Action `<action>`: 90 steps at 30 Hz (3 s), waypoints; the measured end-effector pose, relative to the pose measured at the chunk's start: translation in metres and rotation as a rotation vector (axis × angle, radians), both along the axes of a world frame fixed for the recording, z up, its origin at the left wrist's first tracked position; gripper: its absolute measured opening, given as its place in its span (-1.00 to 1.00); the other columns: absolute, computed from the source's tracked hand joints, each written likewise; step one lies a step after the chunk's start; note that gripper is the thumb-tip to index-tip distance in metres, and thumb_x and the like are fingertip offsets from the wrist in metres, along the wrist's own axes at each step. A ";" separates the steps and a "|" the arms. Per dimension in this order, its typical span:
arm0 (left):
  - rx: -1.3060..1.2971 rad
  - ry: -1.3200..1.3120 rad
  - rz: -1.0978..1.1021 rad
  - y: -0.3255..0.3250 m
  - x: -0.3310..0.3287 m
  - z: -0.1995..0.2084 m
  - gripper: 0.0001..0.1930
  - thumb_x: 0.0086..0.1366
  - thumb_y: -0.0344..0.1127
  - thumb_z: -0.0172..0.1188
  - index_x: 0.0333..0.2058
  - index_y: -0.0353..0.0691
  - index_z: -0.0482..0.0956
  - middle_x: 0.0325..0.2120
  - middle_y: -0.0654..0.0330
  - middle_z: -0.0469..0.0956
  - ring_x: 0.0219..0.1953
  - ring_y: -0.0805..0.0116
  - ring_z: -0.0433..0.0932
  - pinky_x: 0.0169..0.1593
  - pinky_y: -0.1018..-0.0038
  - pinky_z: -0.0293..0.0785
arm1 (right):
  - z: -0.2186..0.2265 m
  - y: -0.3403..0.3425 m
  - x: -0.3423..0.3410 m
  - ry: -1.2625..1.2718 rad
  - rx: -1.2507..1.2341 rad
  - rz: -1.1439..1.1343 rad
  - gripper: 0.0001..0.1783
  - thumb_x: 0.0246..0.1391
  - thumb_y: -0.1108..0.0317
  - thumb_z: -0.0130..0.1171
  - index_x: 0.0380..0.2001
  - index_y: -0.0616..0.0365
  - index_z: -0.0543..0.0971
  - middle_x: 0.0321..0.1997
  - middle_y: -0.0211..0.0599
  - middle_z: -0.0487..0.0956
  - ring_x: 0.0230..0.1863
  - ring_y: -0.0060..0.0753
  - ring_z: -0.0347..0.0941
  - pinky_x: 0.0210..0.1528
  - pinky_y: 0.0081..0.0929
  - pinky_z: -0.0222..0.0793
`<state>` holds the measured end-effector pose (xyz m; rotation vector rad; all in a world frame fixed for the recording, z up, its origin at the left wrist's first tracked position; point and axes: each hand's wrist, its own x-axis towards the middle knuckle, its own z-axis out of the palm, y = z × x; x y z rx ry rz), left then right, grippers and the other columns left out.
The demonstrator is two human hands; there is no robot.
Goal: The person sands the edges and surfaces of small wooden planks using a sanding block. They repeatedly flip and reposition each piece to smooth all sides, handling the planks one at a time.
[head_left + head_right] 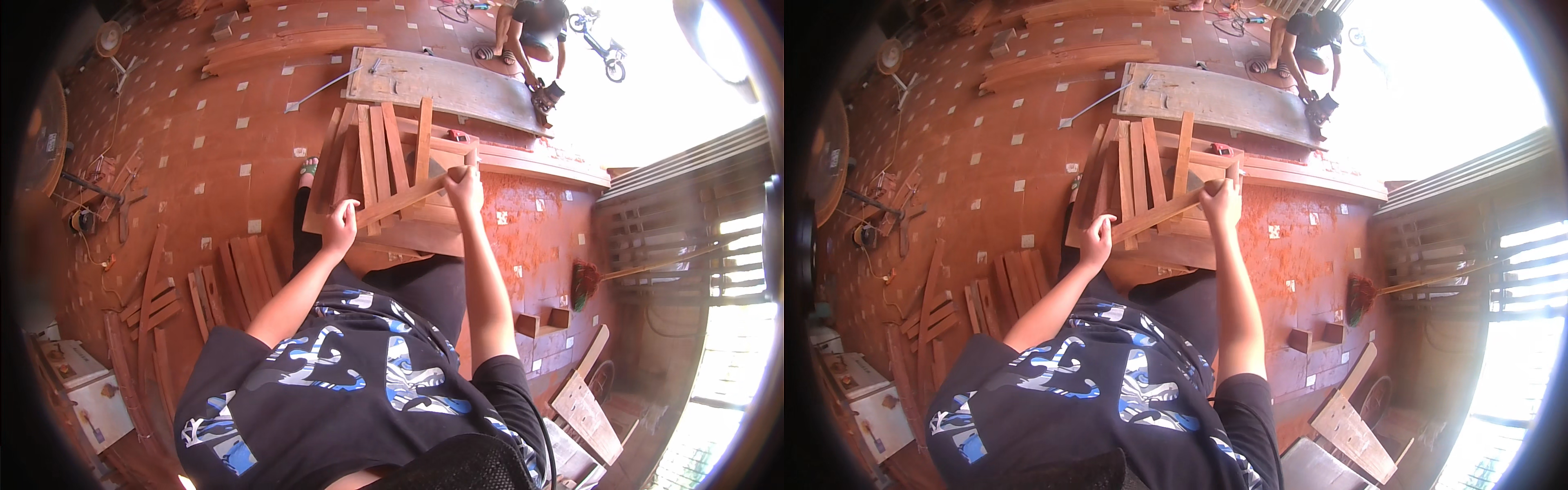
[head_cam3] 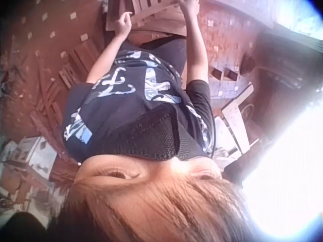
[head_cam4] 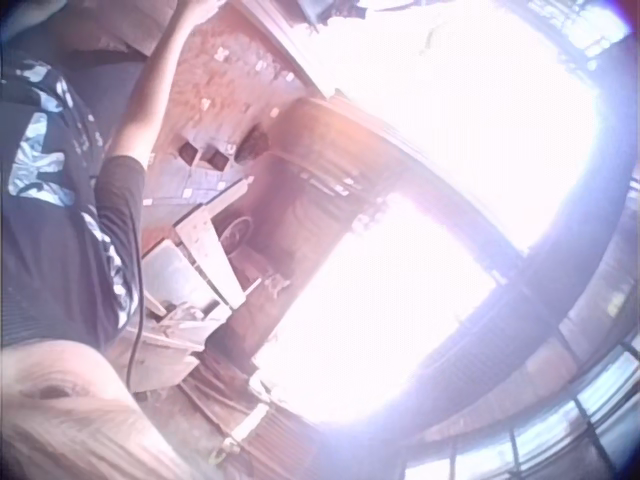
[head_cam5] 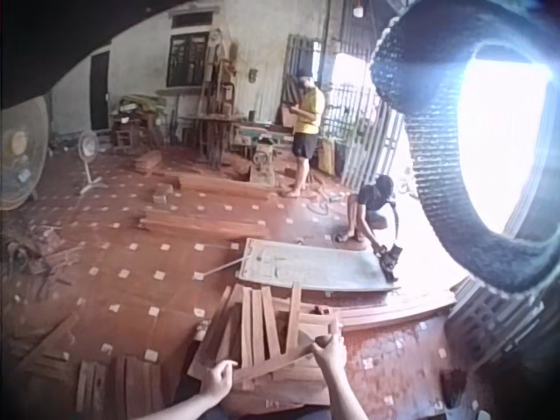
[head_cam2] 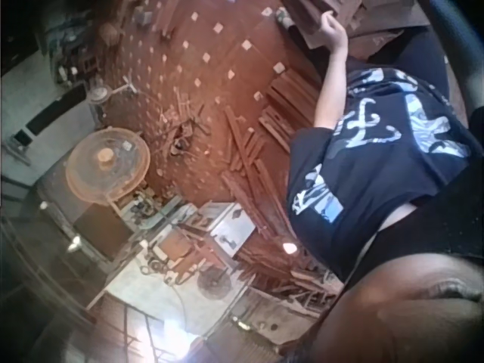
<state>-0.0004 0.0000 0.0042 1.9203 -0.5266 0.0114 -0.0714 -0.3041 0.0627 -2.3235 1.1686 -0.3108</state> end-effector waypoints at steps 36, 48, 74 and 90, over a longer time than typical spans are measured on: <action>-0.071 0.052 0.004 0.009 -0.004 -0.010 -0.76 0.53 -0.32 -0.08 -0.05 -0.24 0.55 -0.15 0.02 0.64 -0.12 0.07 0.64 -0.03 0.29 0.52 | -0.025 0.177 -0.009 -0.188 -0.355 0.539 -0.05 -0.14 0.17 0.46 0.27 0.49 0.35 0.30 0.28 0.45 0.45 0.15 0.27 0.54 0.06 -0.02; -0.049 0.042 -0.017 0.009 0.001 -0.007 -0.81 0.49 -0.37 0.00 -0.07 -0.20 0.57 -0.20 0.01 0.66 -0.21 0.05 0.65 -0.14 0.26 0.52 | 0.013 0.062 -0.010 -0.178 -0.318 0.003 -0.01 0.02 0.11 0.40 0.40 0.38 0.20 0.43 0.21 0.33 0.35 0.21 0.36 0.31 -0.08 0.38; -0.052 0.034 -0.045 0.009 -0.004 0.000 -0.80 0.45 -0.47 -0.03 -0.08 -0.24 0.57 -0.22 -0.02 0.64 -0.23 0.06 0.66 -0.16 0.28 0.54 | 0.001 0.014 0.003 -0.037 -0.230 0.034 -0.02 -0.07 0.12 0.38 0.36 0.41 0.27 0.48 0.17 0.27 0.55 0.08 0.08 0.56 -0.03 -0.03; -0.036 0.039 -0.073 0.019 0.001 -0.018 -0.76 0.53 -0.34 -0.09 0.01 -0.18 0.54 -0.21 -0.02 0.63 -0.19 0.09 0.66 -0.14 0.24 0.54 | -0.004 0.166 0.008 -0.108 -0.159 0.587 0.03 -0.06 0.10 0.44 0.35 0.45 0.21 0.38 0.42 0.30 0.48 0.24 0.18 0.54 0.09 -0.03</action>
